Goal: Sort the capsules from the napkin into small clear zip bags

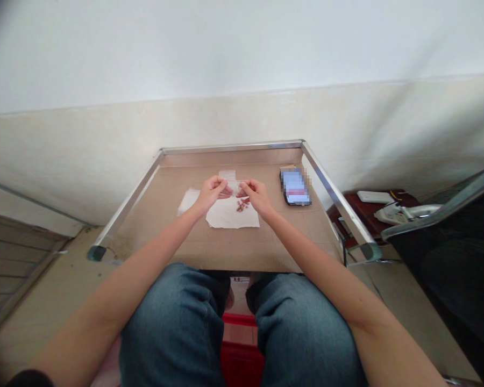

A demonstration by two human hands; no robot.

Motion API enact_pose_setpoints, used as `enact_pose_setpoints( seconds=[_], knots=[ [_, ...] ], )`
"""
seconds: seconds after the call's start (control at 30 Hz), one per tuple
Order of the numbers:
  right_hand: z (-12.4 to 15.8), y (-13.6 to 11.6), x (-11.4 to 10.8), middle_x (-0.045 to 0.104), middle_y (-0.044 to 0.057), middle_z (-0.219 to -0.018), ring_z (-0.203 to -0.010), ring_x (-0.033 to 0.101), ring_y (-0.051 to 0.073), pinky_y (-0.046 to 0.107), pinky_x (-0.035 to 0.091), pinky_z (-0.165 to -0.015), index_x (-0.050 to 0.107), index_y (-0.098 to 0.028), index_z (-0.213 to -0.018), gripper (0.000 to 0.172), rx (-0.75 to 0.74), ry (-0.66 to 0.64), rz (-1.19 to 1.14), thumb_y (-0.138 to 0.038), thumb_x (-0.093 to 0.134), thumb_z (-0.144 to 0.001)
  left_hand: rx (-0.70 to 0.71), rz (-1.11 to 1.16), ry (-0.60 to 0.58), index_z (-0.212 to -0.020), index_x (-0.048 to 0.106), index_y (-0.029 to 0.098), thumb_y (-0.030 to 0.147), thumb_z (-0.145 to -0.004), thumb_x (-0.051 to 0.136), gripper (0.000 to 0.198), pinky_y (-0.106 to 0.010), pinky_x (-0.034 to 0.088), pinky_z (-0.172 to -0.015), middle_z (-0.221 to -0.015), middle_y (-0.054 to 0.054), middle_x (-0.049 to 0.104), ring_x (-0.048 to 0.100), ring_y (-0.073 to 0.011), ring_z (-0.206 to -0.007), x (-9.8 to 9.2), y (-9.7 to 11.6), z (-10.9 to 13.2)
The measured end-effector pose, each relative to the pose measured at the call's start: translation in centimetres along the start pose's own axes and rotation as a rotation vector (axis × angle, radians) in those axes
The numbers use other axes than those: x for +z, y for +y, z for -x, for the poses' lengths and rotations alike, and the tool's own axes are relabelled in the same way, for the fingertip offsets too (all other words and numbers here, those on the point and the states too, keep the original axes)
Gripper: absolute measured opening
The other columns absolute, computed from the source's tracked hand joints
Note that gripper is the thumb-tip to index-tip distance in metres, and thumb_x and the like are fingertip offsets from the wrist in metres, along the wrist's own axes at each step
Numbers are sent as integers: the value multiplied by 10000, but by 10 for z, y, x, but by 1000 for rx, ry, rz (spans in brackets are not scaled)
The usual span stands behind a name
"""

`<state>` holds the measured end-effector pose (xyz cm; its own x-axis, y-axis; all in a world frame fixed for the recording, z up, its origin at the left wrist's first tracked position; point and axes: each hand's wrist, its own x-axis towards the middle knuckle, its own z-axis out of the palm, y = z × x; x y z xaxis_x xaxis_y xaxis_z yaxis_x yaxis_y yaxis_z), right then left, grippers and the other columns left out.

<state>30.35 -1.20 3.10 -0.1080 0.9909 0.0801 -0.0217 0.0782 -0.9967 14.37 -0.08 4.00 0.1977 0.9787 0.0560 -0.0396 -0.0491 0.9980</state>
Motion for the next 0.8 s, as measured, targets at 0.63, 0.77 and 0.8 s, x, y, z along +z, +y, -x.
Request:
enact_pose_setpoints(
  seconds=[0.63,0.77,0.8],
  knots=[
    [2,-4,-1,566,-7,-648,-565,617,132,225,490,-455,505,-170,-760,264,38,12,-52,-428,554,-737,-17,22,-89,-821,464,150,363,-770,546,233,-293,535,-576,-708,-22,611,614,-123,-615,4,3,2],
    [4,-6,3,602,10,-653,-529,606,125,220,484,-442,526,-169,-784,274,54,-44,-27,-437,558,-734,-17,-10,-142,-816,494,137,372,-744,574,258,-250,529,-561,-767,-41,605,601,-110,-643,5,3,3],
    [4,-6,4,608,16,-651,-520,603,124,221,483,-440,532,-166,-783,280,52,-57,-23,-440,560,-733,-17,-16,-153,-810,501,134,374,-747,570,258,-246,528,-561,-778,-45,605,599,-110,-654,5,2,3]
  ],
)
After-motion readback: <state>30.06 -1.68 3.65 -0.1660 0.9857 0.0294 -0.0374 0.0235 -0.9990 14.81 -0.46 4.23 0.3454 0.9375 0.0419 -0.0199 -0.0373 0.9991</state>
